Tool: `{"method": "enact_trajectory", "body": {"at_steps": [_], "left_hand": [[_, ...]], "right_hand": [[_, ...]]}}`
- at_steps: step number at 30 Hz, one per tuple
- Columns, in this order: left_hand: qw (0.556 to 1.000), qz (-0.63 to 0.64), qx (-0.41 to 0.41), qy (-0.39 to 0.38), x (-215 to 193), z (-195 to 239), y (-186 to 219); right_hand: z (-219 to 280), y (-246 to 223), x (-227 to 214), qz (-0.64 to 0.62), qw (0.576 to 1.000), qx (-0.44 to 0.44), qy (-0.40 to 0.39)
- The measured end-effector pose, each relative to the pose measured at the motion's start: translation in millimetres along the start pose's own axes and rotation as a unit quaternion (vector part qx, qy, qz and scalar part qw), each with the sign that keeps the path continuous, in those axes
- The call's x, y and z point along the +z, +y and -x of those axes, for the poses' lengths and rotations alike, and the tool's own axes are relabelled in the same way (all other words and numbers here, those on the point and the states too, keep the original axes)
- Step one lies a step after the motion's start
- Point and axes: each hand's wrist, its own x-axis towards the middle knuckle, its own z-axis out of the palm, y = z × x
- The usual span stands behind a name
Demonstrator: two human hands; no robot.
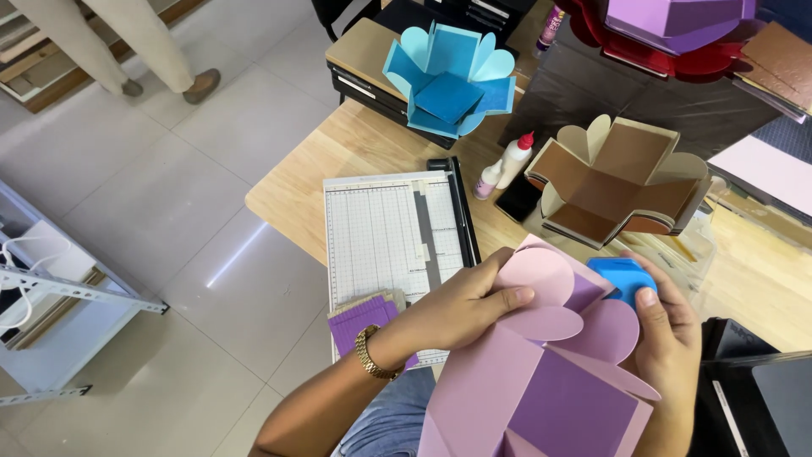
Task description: The person picks up a purple paper craft and uses a blue hole punch to create holes along the edges of the folded paper. They then place the finished item on the table and pick up a stack of purple paper sheets.
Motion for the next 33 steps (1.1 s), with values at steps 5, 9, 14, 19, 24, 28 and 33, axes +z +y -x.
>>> {"method": "enact_trajectory", "body": {"at_steps": [5,9,14,19,24,28,33], "left_hand": [[1.000,-0.022,0.006,0.003,2,4,5],[0.999,-0.031,0.012,0.011,2,7,10],[1.000,-0.012,0.020,0.010,5,6,10],[0.999,-0.005,0.034,0.011,9,5,7],[0.999,-0.001,0.044,0.013,9,3,3],[0.999,-0.010,0.041,0.014,8,4,4],[0.999,-0.001,0.046,0.019,7,0,-1]], "right_hand": [[-5,4,-4,0.028,0.999,-0.018,-0.015],[-10,7,-10,0.061,0.997,-0.037,-0.033],[-8,-2,-8,0.059,0.997,-0.033,-0.035],[-7,-5,-6,0.059,0.997,-0.032,-0.030],[-11,4,-12,0.036,0.998,-0.039,-0.040],[-17,17,-20,0.021,0.998,-0.043,-0.039],[-14,23,-19,0.015,0.996,-0.083,-0.025]]}}
